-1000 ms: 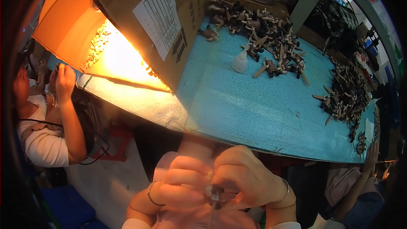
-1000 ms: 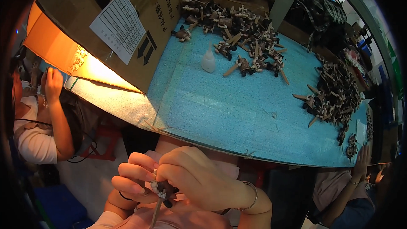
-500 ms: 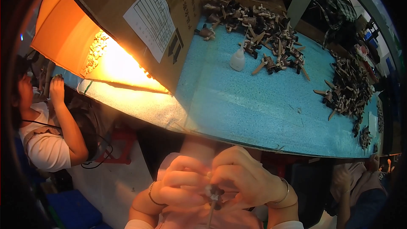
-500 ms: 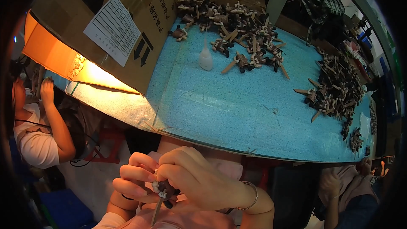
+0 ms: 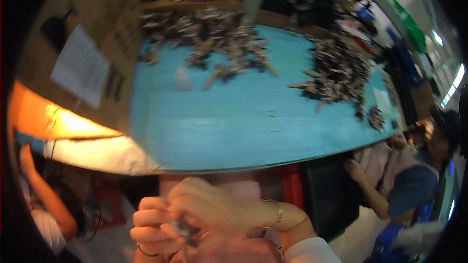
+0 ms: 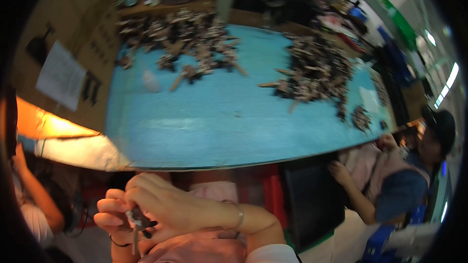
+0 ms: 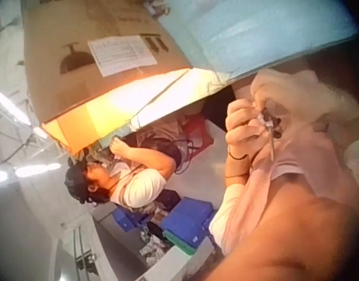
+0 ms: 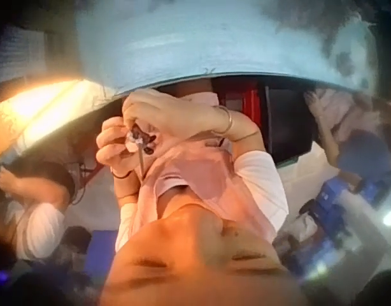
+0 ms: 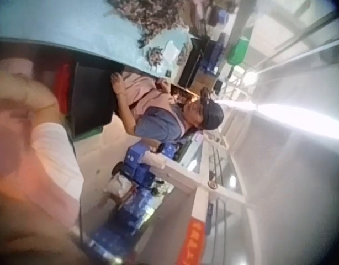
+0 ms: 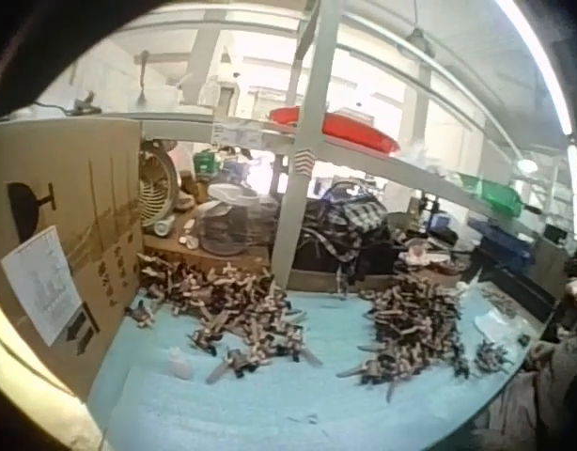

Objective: The person assembles plastic figurines by hand, joining their parts with glue from a glue bottle at a workstation.

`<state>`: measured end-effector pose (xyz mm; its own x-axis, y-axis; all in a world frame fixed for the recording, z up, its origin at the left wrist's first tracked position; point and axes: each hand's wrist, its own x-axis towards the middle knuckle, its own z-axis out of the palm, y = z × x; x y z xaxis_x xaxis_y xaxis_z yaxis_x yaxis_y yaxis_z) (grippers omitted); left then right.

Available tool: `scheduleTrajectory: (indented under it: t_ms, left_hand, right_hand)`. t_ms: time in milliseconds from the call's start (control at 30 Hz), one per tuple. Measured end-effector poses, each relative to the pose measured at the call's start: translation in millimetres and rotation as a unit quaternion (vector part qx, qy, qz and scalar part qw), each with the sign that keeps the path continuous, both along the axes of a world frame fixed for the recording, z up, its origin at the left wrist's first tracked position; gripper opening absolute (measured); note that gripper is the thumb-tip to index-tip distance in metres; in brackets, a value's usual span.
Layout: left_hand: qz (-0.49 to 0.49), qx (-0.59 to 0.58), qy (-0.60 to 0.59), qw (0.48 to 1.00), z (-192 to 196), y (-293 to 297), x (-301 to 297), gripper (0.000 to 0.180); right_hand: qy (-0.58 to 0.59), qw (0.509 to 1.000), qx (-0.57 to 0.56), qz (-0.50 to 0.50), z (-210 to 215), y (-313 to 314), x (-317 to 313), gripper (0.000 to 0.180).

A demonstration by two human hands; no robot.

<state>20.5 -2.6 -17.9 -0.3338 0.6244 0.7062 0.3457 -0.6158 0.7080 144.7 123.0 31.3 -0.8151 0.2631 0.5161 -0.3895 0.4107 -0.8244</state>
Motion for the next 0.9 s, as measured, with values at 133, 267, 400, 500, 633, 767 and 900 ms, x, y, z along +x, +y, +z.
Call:
scheduleTrajectory:
  t_ms: [133, 267, 400, 500, 633, 767, 900]
  left_hand:
    - [-0.025, -0.038, -0.018, 0.999, 8.8, 1.1, 5.7, 0.061]
    - [-0.055, -0.036, 0.006, 0.998, 4.2, 5.4, 3.0, 0.063]
    - [-0.053, -0.054, 0.092, 0.993, 22.3, 10.7, -0.1, 0.054]
    - [-0.058, -0.078, 0.04, 0.994, 2.7, 9.9, -1.1, 0.064]
    - [-0.055, -0.088, 0.063, 0.993, 0.5, 10.6, -4.4, 0.065]
    - [-0.064, -0.094, 0.083, 0.99, 8.3, 11.7, -1.7, 0.063]
    - [-0.1, -0.092, 0.147, 0.98, 20.5, 31.5, -13.9, 0.068]
  right_hand:
    - [-0.019, 0.999, -0.018, -0.031, -10.0, -7.9, 4.4, 0.046]
    - [0.011, 0.999, -0.011, -0.052, -8.8, -5.1, 12.3, 0.048]
    - [0.001, 0.997, -0.026, -0.075, -13.0, -5.6, 18.1, 0.051]
    - [-0.033, 0.995, -0.051, -0.079, -12.0, -3.7, 20.0, 0.053]
    - [-0.036, 0.994, -0.046, -0.096, -15.6, -1.6, 20.5, 0.055]
    - [-0.043, 0.995, -0.063, -0.068, -13.1, 2.2, 20.5, 0.057]
    - [-0.018, 0.989, -0.123, -0.082, -32.4, 3.3, 21.1, 0.059]
